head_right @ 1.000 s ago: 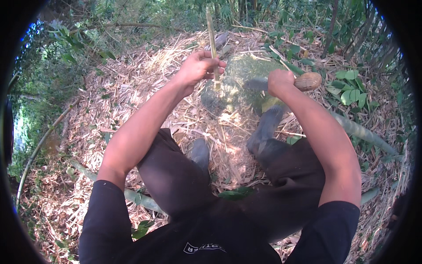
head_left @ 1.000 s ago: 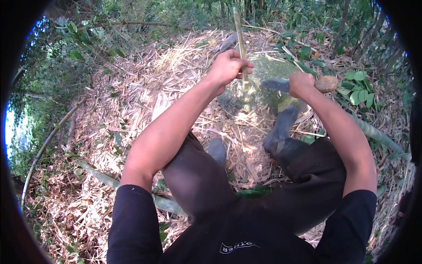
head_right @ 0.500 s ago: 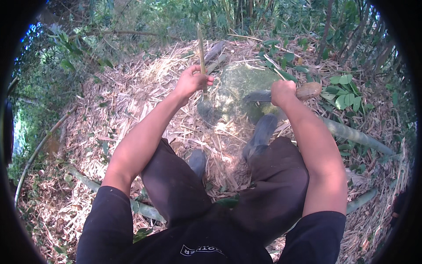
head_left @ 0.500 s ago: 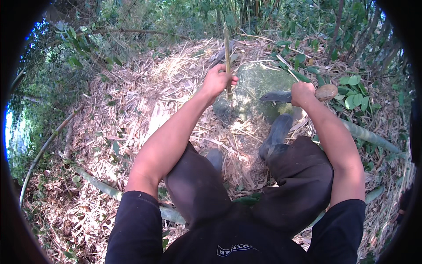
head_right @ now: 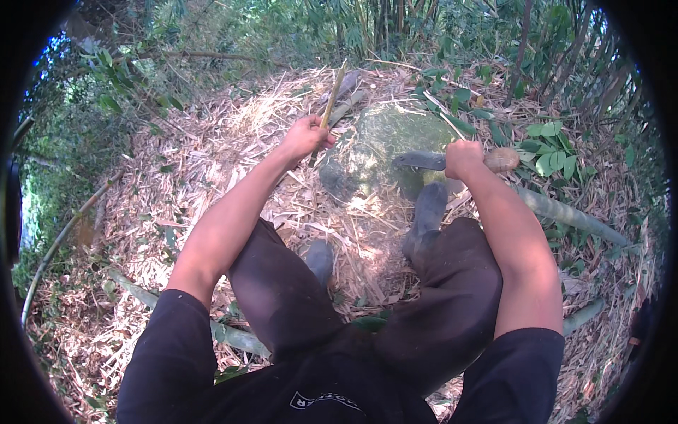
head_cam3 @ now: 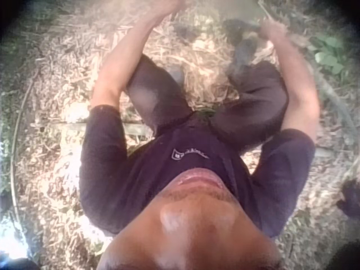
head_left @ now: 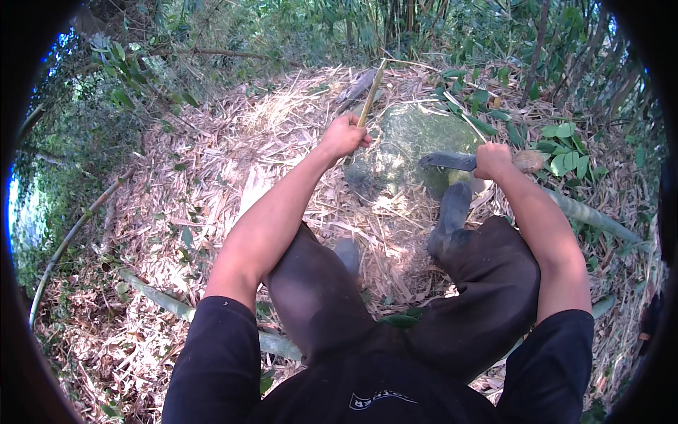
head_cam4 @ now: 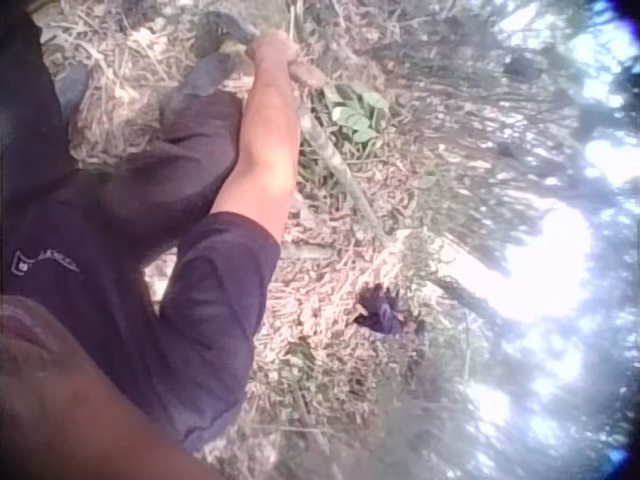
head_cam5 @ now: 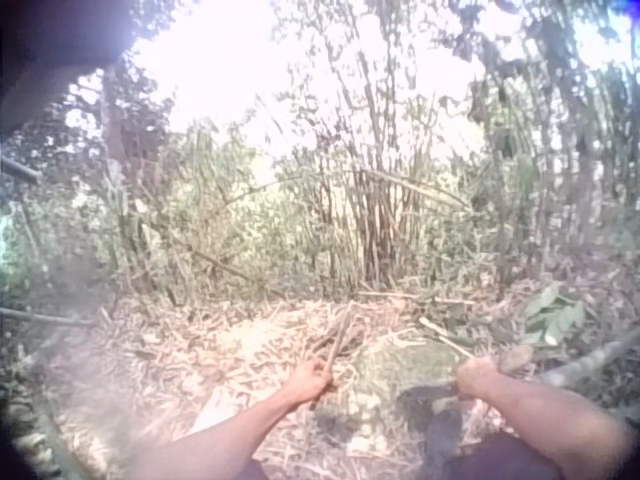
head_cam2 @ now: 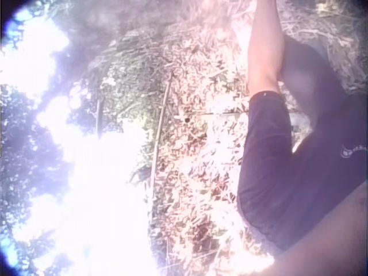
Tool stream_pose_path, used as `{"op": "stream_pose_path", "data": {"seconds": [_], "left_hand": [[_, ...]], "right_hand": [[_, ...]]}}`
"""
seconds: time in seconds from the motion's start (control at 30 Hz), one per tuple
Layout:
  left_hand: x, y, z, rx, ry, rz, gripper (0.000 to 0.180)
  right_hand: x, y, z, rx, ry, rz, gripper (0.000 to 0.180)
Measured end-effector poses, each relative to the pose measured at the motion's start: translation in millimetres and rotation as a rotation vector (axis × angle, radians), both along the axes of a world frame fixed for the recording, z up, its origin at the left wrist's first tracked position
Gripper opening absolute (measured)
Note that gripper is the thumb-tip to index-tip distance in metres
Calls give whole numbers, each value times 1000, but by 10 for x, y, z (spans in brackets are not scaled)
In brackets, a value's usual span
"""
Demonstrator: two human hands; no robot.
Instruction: The person sits on the forest floor and uses a large machete to shave thin strips from a piece of bamboo. They hold the bamboo against their leg and repeatedly scrape the blade along it to create fine shavings.
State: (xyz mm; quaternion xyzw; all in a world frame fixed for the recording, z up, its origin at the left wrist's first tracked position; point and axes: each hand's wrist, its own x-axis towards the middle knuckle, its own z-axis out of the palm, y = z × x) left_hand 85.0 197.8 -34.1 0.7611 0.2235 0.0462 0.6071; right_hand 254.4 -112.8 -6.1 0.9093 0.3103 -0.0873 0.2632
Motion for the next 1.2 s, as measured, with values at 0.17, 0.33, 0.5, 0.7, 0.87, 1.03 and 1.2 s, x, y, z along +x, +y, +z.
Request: {"op": "stream_pose_path", "data": {"seconds": [0.17,0.33,0.5,0.7,0.87,1.03,1.2], "left_hand": [[-53,43,39,-10,23,-1,13],[-88,17,132,-30,47,-23,17],[-87,-26,160,-8,66,-16,15],[-42,-47,89,-31,47,1,10],[5,-50,60,-12,54,8,9],[84,15,-34,49,73,-11,12],[97,-28,-37,-65,81,-14,15]], "right_hand": [[29,-75,-53,36,-54,34,26],[44,-66,-28,29,-51,50,26],[-8,11,58,3,-18,19,29],[-7,-11,37,10,-5,-9,30],[-8,-56,35,38,8,-13,31],[62,-65,-48,48,29,-33,34],[91,-131,-118,78,37,-28,38]]}}
